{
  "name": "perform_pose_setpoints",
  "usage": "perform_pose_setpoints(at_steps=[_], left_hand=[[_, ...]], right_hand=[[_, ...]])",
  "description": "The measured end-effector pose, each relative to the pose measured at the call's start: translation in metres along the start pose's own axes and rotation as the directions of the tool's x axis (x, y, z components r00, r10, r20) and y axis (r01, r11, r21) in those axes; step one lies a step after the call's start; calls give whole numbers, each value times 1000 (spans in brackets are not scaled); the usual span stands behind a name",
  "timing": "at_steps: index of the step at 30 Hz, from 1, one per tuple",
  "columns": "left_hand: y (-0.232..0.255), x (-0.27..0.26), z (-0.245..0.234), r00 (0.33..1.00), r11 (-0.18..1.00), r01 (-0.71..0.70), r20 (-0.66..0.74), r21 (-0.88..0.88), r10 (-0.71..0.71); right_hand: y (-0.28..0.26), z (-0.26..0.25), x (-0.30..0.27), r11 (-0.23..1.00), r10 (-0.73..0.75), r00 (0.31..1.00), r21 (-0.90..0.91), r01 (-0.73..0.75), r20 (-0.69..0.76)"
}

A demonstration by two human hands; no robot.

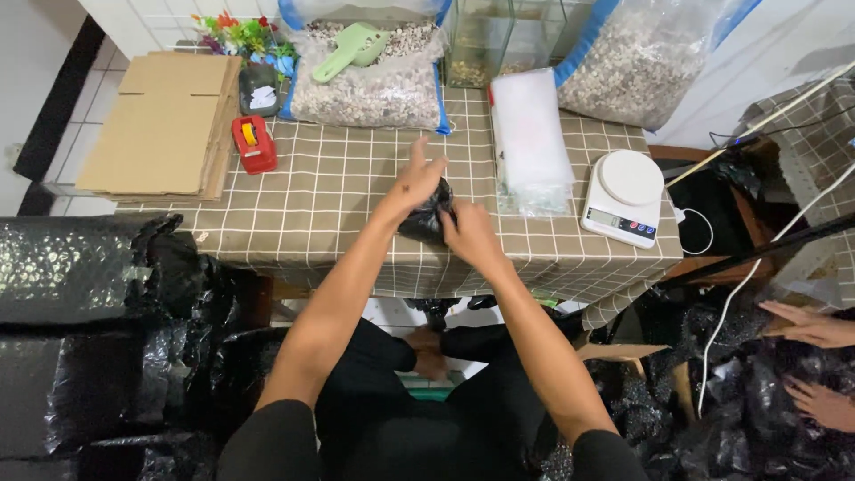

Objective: Weighing substrate into plastic bags and packing them into cardboard boxes with bubble wrap.

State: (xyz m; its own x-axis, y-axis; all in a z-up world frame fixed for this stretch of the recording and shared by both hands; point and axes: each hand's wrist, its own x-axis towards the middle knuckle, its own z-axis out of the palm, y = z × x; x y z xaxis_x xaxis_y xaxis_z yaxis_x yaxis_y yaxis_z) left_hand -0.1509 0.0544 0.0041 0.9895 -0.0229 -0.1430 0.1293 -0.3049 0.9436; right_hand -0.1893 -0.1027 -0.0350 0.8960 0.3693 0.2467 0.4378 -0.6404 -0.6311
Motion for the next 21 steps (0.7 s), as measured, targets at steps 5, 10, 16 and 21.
perform_pose_setpoints(at_steps=[5, 10, 16, 21], left_hand=[[12, -57, 7, 835, 738, -417, -96, 530, 541], [-50, -25, 16, 830, 496, -353, 21, 793, 557], [-69, 8, 15, 955, 602, -232, 61, 764, 291], [-25, -11, 9, 981, 664, -165, 53, 729, 187]], right_hand=[[13, -4, 39, 917, 314, 949, 268, -295, -32], [-5, -22, 62, 767, 554, 760, 148, -625, 339], [-37, -16, 17, 954, -20, 995, -300, -10, -94], [-11, 9, 10, 901, -43, 993, -433, -10, -111]])
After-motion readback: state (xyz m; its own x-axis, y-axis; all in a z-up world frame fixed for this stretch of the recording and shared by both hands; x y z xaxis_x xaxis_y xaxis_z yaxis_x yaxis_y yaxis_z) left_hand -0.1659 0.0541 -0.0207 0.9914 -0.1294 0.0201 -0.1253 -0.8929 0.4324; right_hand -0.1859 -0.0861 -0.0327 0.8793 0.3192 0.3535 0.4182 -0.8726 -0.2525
